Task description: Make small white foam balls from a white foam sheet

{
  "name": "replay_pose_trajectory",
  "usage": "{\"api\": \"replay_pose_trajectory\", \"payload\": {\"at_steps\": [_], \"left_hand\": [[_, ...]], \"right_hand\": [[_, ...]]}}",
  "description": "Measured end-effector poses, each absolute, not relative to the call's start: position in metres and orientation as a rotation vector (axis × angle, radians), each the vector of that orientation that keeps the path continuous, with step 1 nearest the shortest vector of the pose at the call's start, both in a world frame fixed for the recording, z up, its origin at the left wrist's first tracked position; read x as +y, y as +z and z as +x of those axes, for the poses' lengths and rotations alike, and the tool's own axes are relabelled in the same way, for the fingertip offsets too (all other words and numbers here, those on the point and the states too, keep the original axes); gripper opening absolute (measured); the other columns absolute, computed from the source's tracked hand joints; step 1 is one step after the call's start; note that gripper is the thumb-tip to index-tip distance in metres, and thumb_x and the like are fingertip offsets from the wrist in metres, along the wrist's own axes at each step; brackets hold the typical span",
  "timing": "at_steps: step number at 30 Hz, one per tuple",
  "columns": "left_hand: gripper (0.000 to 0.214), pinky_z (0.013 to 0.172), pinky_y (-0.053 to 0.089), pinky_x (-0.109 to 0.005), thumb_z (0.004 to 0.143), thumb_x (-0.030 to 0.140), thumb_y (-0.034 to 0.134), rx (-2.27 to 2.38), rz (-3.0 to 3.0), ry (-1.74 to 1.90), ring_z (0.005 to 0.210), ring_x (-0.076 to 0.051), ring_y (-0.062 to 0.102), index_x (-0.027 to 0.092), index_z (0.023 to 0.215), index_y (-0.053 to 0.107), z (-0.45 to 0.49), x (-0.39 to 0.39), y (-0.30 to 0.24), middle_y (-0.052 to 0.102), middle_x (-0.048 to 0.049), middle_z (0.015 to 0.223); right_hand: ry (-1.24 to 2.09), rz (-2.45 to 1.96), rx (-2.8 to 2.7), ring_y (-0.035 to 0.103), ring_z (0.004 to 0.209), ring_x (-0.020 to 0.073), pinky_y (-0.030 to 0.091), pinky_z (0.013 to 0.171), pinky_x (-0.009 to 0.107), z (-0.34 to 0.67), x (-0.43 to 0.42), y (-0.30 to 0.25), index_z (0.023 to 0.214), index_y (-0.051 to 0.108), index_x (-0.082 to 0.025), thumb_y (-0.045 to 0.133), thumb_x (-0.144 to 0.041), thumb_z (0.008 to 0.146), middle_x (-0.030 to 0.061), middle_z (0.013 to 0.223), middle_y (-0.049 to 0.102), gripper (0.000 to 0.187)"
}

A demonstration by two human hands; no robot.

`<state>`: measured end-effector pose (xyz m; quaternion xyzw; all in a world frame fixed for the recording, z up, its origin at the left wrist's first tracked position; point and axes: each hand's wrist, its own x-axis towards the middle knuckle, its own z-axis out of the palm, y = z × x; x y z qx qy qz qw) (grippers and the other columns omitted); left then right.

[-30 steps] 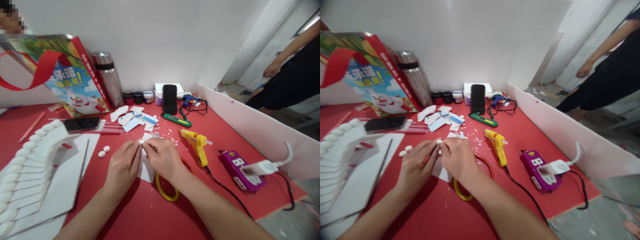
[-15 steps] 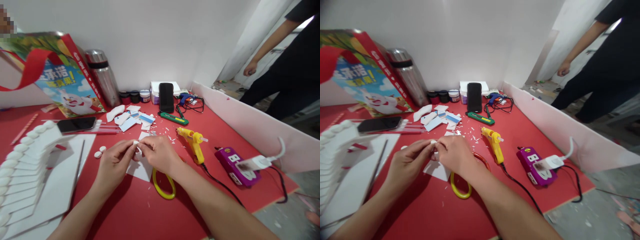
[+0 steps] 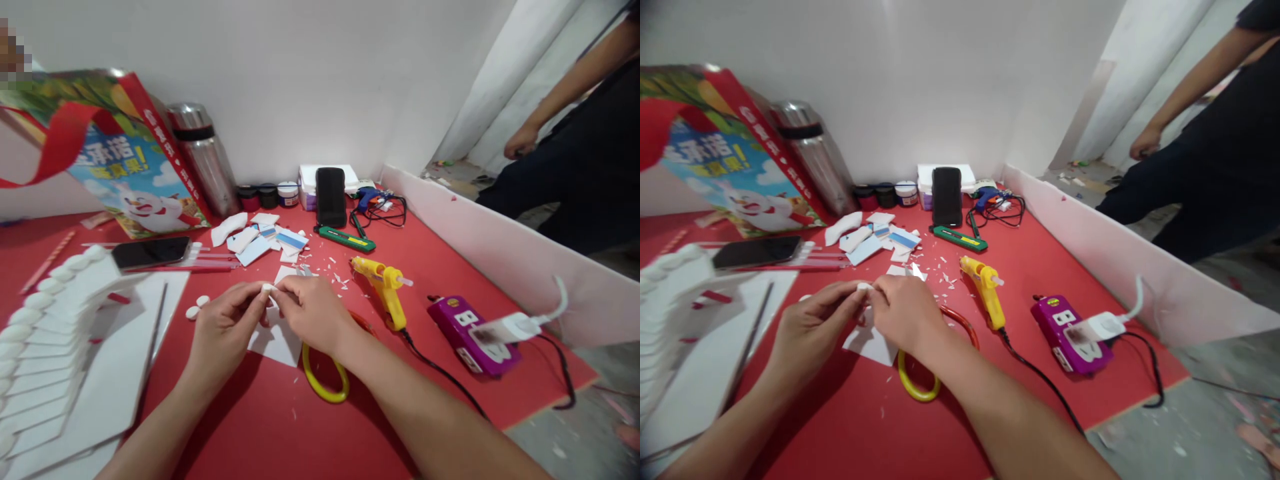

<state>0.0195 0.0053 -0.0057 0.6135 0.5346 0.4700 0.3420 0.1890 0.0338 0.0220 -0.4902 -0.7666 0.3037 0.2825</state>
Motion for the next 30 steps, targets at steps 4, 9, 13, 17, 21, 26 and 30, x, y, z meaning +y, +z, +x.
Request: {"api": "replay_pose_trajectory", "payload": {"at_steps": [4, 9, 13, 17, 21, 26, 30], "left_hand": [[0.019, 0.065, 0.051, -0.021, 0.091, 0.036, 0.067, 1.431, 1.562, 1.241, 0.068, -0.012, 0.065, 0.022, 0.102, 0.074, 0.018, 0.006, -0.005, 0.073, -0.0008, 0.088], [0.019, 0.066, 0.052, -0.022, 0.090, 0.036, 0.068, 1.384, 1.542, 1.247, 0.069, -0.012, 0.065, 0.023, 0.101, 0.074, 0.019, 0.006, -0.002, 0.074, -0.0014, 0.090], [0.017, 0.063, 0.051, -0.021, 0.091, 0.035, 0.067, 1.341, 1.567, 1.236, 0.066, -0.011, 0.064, 0.022, 0.100, 0.075, 0.020, 0.006, 0.001, 0.073, -0.0007, 0.085], [0.018, 0.061, 0.050, -0.021, 0.091, 0.035, 0.067, 1.352, 1.549, 1.223, 0.063, -0.011, 0.063, 0.021, 0.101, 0.074, 0.017, 0.005, 0.002, 0.071, -0.0001, 0.078], [0.019, 0.061, 0.051, -0.020, 0.090, 0.036, 0.069, 1.352, 1.497, 1.215, 0.063, -0.011, 0.063, 0.021, 0.101, 0.074, 0.016, 0.006, 0.002, 0.072, -0.0002, 0.078], [0.022, 0.063, 0.052, -0.021, 0.088, 0.038, 0.070, 1.353, 1.444, 1.210, 0.065, -0.012, 0.063, 0.020, 0.100, 0.074, 0.016, 0.007, 0.002, 0.073, -0.0017, 0.082], [0.022, 0.062, 0.052, -0.022, 0.088, 0.038, 0.070, 1.356, 1.448, 1.219, 0.063, -0.012, 0.064, 0.020, 0.100, 0.074, 0.014, 0.007, 0.000, 0.071, -0.0012, 0.078]], "right_hand": [[0.590, -1.312, -2.136, 0.060, 0.082, 0.0162, 0.039, 0.073, 0.028, 0.189, 0.029, 0.026, 0.088, 0.066, -0.015, 0.049, -0.027, 0.100, 0.0065, 0.088, 0.069, 0.024], [0.670, -1.321, -2.159, 0.062, 0.088, 0.0197, 0.041, 0.077, 0.031, 0.189, 0.031, 0.025, 0.095, 0.065, -0.015, 0.046, -0.028, 0.101, 0.0093, 0.096, 0.070, 0.024], [0.963, -1.240, -2.025, 0.062, 0.088, 0.0177, 0.042, 0.078, 0.030, 0.189, 0.036, 0.021, 0.104, 0.064, -0.016, 0.046, -0.024, 0.100, 0.0070, 0.097, 0.070, 0.019], [1.148, -1.103, -1.921, 0.057, 0.079, 0.0134, 0.041, 0.073, 0.026, 0.190, 0.040, 0.021, 0.087, 0.061, -0.018, 0.045, -0.025, 0.100, 0.0007, 0.081, 0.063, 0.022], [1.348, -1.111, -1.801, 0.048, 0.062, 0.0106, 0.037, 0.062, 0.024, 0.189, 0.042, 0.018, 0.075, 0.055, -0.018, 0.041, -0.031, 0.102, -0.0023, 0.067, 0.052, 0.033], [1.616, -1.065, -1.621, 0.050, 0.058, 0.0089, 0.039, 0.057, 0.022, 0.186, 0.045, 0.011, 0.075, 0.058, -0.017, 0.043, -0.026, 0.101, -0.0005, 0.069, 0.058, 0.032], [1.498, -1.151, -1.718, 0.046, 0.052, 0.0085, 0.036, 0.054, 0.023, 0.187, 0.044, 0.013, 0.067, 0.058, -0.017, 0.047, -0.027, 0.099, -0.0032, 0.058, 0.053, 0.035]]}}
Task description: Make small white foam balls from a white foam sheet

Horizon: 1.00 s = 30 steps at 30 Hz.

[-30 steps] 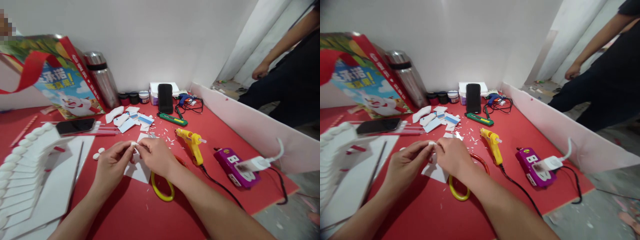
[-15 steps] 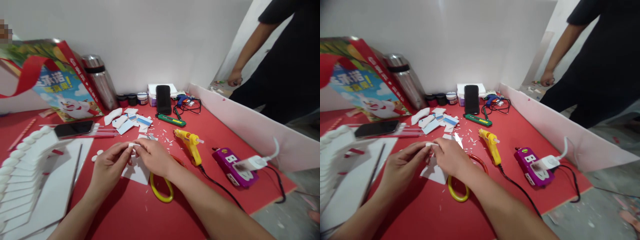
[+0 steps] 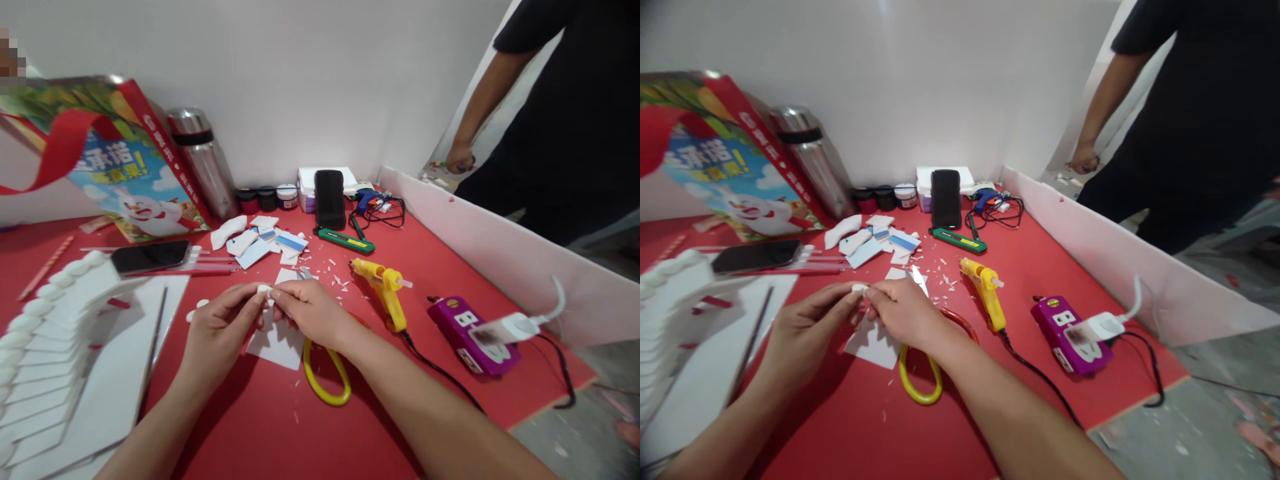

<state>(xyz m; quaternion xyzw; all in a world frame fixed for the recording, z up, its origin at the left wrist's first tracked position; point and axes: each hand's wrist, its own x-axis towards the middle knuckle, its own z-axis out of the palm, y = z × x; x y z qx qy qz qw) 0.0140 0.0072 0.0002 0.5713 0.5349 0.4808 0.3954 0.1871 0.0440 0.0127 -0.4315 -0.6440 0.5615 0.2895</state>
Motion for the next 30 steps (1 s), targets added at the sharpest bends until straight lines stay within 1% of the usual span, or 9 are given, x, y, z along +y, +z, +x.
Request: {"api": "replay_pose_trajectory", "payload": {"at_steps": [5, 10, 13, 16, 21, 23, 26, 28, 30], "left_hand": [[0.022, 0.062, 0.050, -0.023, 0.090, 0.038, 0.067, 1.409, 1.527, 1.217, 0.063, -0.013, 0.063, 0.019, 0.100, 0.075, 0.018, 0.008, -0.002, 0.069, -0.0012, 0.076], [0.019, 0.066, 0.051, -0.024, 0.091, 0.033, 0.065, 1.472, 1.678, 1.311, 0.072, -0.015, 0.064, 0.019, 0.099, 0.076, 0.025, 0.006, -0.003, 0.072, -0.0037, 0.089], [0.018, 0.072, 0.051, -0.025, 0.093, 0.030, 0.062, 1.509, 1.786, 1.334, 0.078, -0.017, 0.065, 0.019, 0.099, 0.075, 0.028, 0.004, -0.003, 0.072, -0.0045, 0.091], [0.020, 0.075, 0.051, -0.026, 0.095, 0.028, 0.058, 1.503, 1.877, 1.355, 0.078, -0.017, 0.065, 0.018, 0.101, 0.074, 0.032, 0.003, -0.004, 0.071, -0.0053, 0.088], [0.025, 0.079, 0.054, -0.028, 0.096, 0.024, 0.055, 1.475, 1.960, 1.403, 0.084, -0.018, 0.068, 0.019, 0.111, 0.075, 0.039, 0.000, -0.003, 0.073, -0.0078, 0.094], [0.023, 0.080, 0.055, -0.028, 0.095, 0.024, 0.058, 1.444, 1.897, 1.401, 0.086, -0.019, 0.069, 0.020, 0.108, 0.076, 0.038, 0.000, -0.003, 0.074, -0.0074, 0.097], [0.017, 0.078, 0.057, -0.029, 0.090, 0.029, 0.067, 1.389, 1.621, 1.386, 0.081, -0.018, 0.071, 0.022, 0.100, 0.079, 0.030, 0.003, -0.003, 0.077, -0.0046, 0.094], [0.018, 0.075, 0.060, -0.031, 0.087, 0.031, 0.071, 1.300, 1.443, 1.307, 0.075, -0.019, 0.072, 0.021, 0.101, 0.079, 0.024, 0.007, -0.003, 0.078, -0.0044, 0.091], [0.020, 0.074, 0.060, -0.031, 0.087, 0.032, 0.072, 1.251, 1.406, 1.239, 0.075, -0.019, 0.073, 0.021, 0.101, 0.079, 0.020, 0.010, -0.003, 0.079, -0.0054, 0.093]], "right_hand": [[1.105, -1.254, -1.778, 0.053, 0.060, 0.0097, 0.037, 0.061, 0.024, 0.185, 0.036, 0.016, 0.068, 0.064, -0.018, 0.055, -0.026, 0.093, -0.0026, 0.063, 0.061, 0.028], [0.875, -1.239, -1.803, 0.052, 0.062, 0.0109, 0.035, 0.062, 0.025, 0.181, 0.027, 0.019, 0.065, 0.062, -0.018, 0.055, -0.022, 0.093, -0.0013, 0.063, 0.062, 0.029], [0.855, -1.220, -1.832, 0.052, 0.061, 0.0117, 0.035, 0.062, 0.025, 0.180, 0.024, 0.021, 0.066, 0.060, -0.018, 0.052, -0.024, 0.096, -0.0005, 0.063, 0.061, 0.032], [0.857, -1.199, -1.849, 0.056, 0.064, 0.0133, 0.038, 0.064, 0.026, 0.181, 0.024, 0.022, 0.069, 0.058, -0.019, 0.049, -0.025, 0.098, 0.0011, 0.067, 0.065, 0.032], [0.834, -1.224, -1.862, 0.059, 0.068, 0.0148, 0.040, 0.066, 0.026, 0.185, 0.025, 0.023, 0.071, 0.058, -0.019, 0.047, -0.022, 0.097, 0.0033, 0.072, 0.068, 0.029], [0.838, -1.217, -1.881, 0.059, 0.068, 0.0144, 0.040, 0.066, 0.026, 0.187, 0.027, 0.024, 0.073, 0.059, -0.019, 0.047, -0.021, 0.097, 0.0029, 0.072, 0.067, 0.027], [0.855, -1.178, -1.941, 0.059, 0.068, 0.0135, 0.039, 0.066, 0.026, 0.190, 0.030, 0.026, 0.075, 0.061, -0.018, 0.049, -0.018, 0.096, 0.0018, 0.072, 0.068, 0.024], [0.852, -1.155, -1.991, 0.058, 0.067, 0.0130, 0.039, 0.067, 0.026, 0.192, 0.032, 0.026, 0.072, 0.059, -0.018, 0.051, -0.017, 0.095, 0.0011, 0.071, 0.067, 0.024], [0.846, -1.138, -2.026, 0.058, 0.069, 0.0130, 0.039, 0.068, 0.026, 0.192, 0.034, 0.026, 0.070, 0.058, -0.018, 0.052, -0.016, 0.094, 0.0008, 0.070, 0.066, 0.025]]}}
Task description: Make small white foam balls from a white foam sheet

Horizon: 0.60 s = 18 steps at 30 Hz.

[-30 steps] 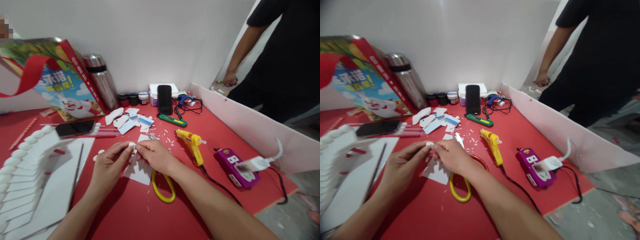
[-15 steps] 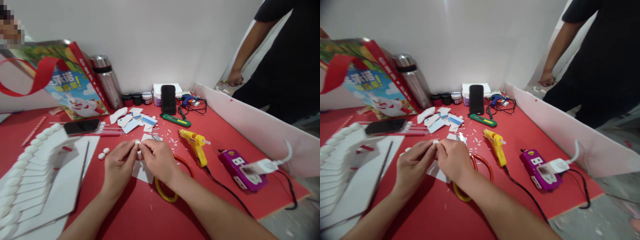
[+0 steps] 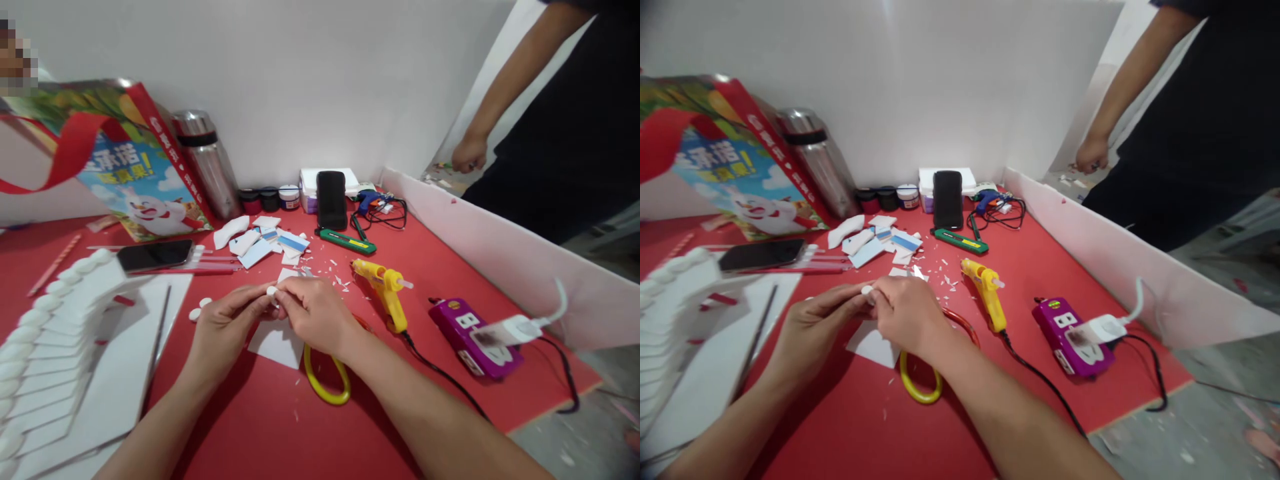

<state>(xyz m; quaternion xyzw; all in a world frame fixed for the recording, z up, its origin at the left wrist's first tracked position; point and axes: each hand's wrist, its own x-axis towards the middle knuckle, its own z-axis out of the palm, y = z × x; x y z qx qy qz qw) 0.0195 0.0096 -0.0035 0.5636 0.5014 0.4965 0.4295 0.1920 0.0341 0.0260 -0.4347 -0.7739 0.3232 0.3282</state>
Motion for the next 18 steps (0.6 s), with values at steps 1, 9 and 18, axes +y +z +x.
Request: {"api": "replay_pose_trajectory", "payload": {"at_steps": [1, 9, 18], "left_hand": [[0.020, 0.074, 0.060, -0.030, 0.087, 0.032, 0.072, 1.248, 1.439, 1.235, 0.076, -0.019, 0.073, 0.021, 0.101, 0.080, 0.018, 0.010, -0.003, 0.079, -0.0057, 0.095], [0.021, 0.077, 0.058, -0.027, 0.092, 0.033, 0.065, 1.333, 1.561, 1.230, 0.084, -0.019, 0.074, 0.020, 0.104, 0.077, 0.024, 0.006, 0.003, 0.079, -0.0056, 0.097], [0.020, 0.071, 0.056, -0.025, 0.091, 0.033, 0.067, 1.335, 1.462, 1.304, 0.074, -0.016, 0.070, 0.018, 0.100, 0.076, 0.030, 0.006, 0.004, 0.076, -0.0041, 0.084]], "right_hand": [[0.850, -1.132, -2.033, 0.059, 0.070, 0.0132, 0.040, 0.069, 0.026, 0.192, 0.035, 0.025, 0.070, 0.059, -0.018, 0.052, -0.016, 0.094, 0.0009, 0.071, 0.067, 0.025], [0.962, -1.285, -1.902, 0.057, 0.062, 0.0125, 0.039, 0.062, 0.026, 0.193, 0.038, 0.024, 0.075, 0.067, -0.018, 0.056, -0.026, 0.095, 0.0012, 0.067, 0.068, 0.025], [0.798, -1.333, -1.911, 0.054, 0.058, 0.0121, 0.035, 0.057, 0.026, 0.192, 0.032, 0.029, 0.071, 0.067, -0.019, 0.059, -0.025, 0.090, 0.0015, 0.065, 0.068, 0.022]]}}
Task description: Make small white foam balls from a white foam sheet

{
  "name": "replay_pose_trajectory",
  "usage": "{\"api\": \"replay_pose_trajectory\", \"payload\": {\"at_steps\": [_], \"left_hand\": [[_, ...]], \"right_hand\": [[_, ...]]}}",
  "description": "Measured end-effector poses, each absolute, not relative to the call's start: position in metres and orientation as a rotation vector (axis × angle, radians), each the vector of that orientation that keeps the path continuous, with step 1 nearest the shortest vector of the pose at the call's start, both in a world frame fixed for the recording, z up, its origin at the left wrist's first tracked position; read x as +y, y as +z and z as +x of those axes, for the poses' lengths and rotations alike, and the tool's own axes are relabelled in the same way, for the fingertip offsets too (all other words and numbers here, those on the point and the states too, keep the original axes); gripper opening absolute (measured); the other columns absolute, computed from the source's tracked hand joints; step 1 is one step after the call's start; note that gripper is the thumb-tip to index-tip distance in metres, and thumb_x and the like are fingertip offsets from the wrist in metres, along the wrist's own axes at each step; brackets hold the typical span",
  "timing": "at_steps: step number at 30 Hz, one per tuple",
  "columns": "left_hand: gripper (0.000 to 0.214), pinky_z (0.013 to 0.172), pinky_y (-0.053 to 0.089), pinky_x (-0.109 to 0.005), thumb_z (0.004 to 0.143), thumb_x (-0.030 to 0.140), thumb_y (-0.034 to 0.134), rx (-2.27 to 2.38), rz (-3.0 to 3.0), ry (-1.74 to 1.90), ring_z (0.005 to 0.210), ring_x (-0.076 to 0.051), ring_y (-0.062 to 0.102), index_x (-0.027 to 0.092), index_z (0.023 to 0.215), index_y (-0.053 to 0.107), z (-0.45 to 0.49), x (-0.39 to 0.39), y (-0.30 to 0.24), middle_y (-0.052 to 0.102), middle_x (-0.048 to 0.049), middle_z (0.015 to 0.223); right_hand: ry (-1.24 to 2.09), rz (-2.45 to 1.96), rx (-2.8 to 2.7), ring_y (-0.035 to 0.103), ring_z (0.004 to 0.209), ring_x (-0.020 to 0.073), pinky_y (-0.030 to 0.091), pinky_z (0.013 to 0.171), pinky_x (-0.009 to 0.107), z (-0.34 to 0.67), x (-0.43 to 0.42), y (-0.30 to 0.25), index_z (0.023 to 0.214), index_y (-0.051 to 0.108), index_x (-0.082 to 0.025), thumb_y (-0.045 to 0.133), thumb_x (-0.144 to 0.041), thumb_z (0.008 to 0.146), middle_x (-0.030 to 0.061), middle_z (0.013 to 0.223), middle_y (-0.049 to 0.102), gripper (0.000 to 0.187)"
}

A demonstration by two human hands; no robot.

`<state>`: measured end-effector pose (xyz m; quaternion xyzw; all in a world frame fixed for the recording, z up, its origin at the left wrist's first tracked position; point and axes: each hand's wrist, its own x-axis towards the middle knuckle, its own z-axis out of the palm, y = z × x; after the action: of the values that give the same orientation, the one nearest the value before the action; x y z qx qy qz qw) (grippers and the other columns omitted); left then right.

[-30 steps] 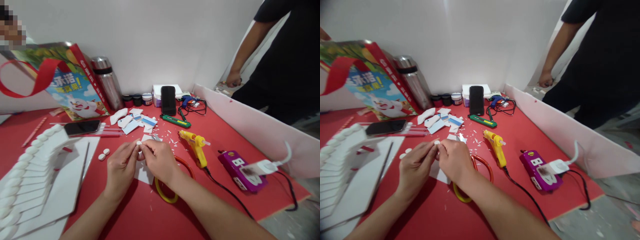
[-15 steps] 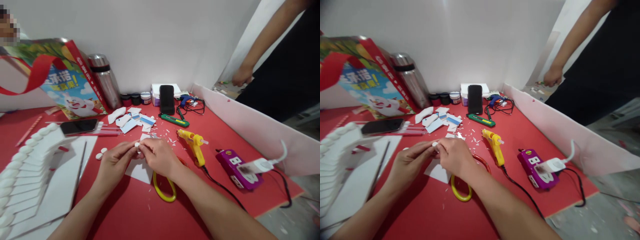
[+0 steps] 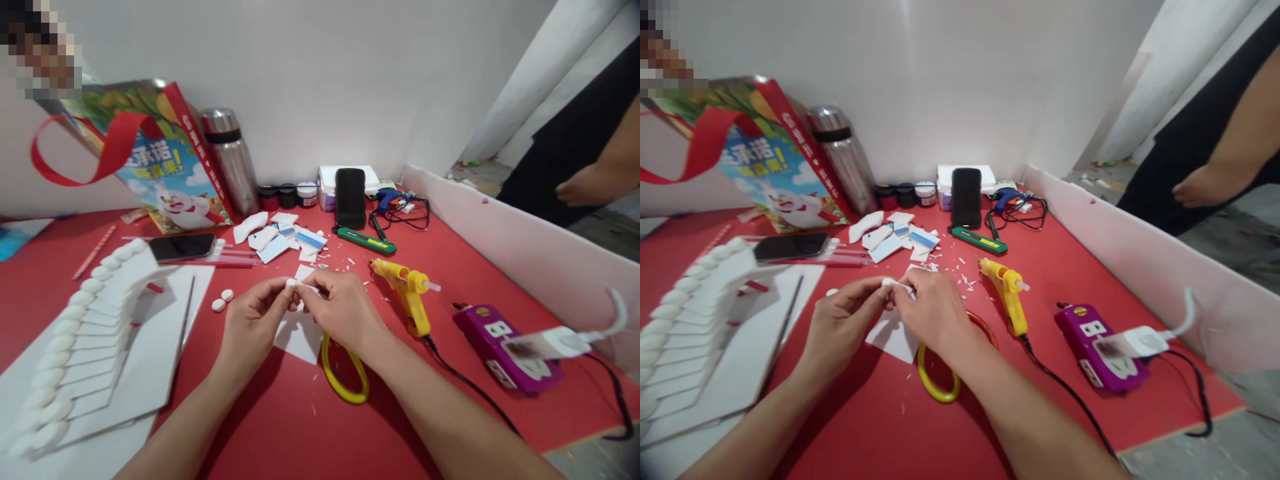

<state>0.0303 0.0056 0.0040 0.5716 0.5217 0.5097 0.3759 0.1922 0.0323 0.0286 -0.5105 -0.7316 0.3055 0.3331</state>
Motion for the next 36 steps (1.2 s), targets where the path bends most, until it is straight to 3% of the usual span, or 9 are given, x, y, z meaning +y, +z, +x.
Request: {"api": "replay_pose_trajectory", "payload": {"at_steps": [11, 19, 28, 32, 36], "left_hand": [[0.026, 0.080, 0.054, -0.029, 0.094, 0.021, 0.059, 1.425, 1.894, 1.443, 0.083, -0.018, 0.071, 0.022, 0.113, 0.077, 0.040, -0.003, 0.000, 0.078, -0.0060, 0.096], [0.018, 0.071, 0.059, -0.029, 0.083, 0.030, 0.076, 1.217, 1.291, 1.222, 0.070, -0.018, 0.072, 0.021, 0.098, 0.081, 0.021, 0.008, 0.009, 0.079, -0.0031, 0.082], [0.017, 0.068, 0.057, -0.025, 0.088, 0.029, 0.071, 1.213, 1.408, 1.275, 0.071, -0.014, 0.069, 0.019, 0.100, 0.078, 0.022, 0.006, 0.015, 0.076, -0.0025, 0.084], [0.019, 0.067, 0.056, -0.024, 0.088, 0.031, 0.071, 1.179, 1.276, 1.268, 0.066, -0.013, 0.068, 0.018, 0.101, 0.077, 0.024, 0.006, 0.010, 0.074, -0.0013, 0.080], [0.019, 0.069, 0.058, -0.026, 0.088, 0.031, 0.072, 1.198, 1.273, 1.320, 0.070, -0.015, 0.069, 0.017, 0.100, 0.077, 0.029, 0.005, 0.008, 0.075, -0.0030, 0.084]], "right_hand": [[0.801, -1.207, -1.898, 0.060, 0.064, 0.0143, 0.043, 0.064, 0.026, 0.190, 0.026, 0.027, 0.075, 0.064, -0.019, 0.051, -0.023, 0.095, 0.0034, 0.072, 0.070, 0.024], [1.017, -1.044, -1.953, 0.059, 0.059, 0.0100, 0.043, 0.061, 0.023, 0.201, 0.037, 0.031, 0.073, 0.066, -0.018, 0.056, -0.018, 0.091, -0.0006, 0.067, 0.067, 0.021], [1.112, -1.159, -1.858, 0.057, 0.055, 0.0094, 0.042, 0.056, 0.023, 0.201, 0.040, 0.030, 0.073, 0.067, -0.018, 0.058, -0.032, 0.094, -0.0005, 0.064, 0.066, 0.027], [1.014, -1.152, -1.919, 0.054, 0.055, 0.0090, 0.037, 0.056, 0.023, 0.201, 0.039, 0.032, 0.073, 0.065, -0.018, 0.057, -0.026, 0.094, -0.0015, 0.064, 0.063, 0.025], [0.650, -1.138, -1.965, 0.048, 0.055, 0.0090, 0.033, 0.056, 0.025, 0.195, 0.031, 0.030, 0.067, 0.063, -0.017, 0.058, -0.020, 0.091, -0.0021, 0.059, 0.058, 0.024]]}}
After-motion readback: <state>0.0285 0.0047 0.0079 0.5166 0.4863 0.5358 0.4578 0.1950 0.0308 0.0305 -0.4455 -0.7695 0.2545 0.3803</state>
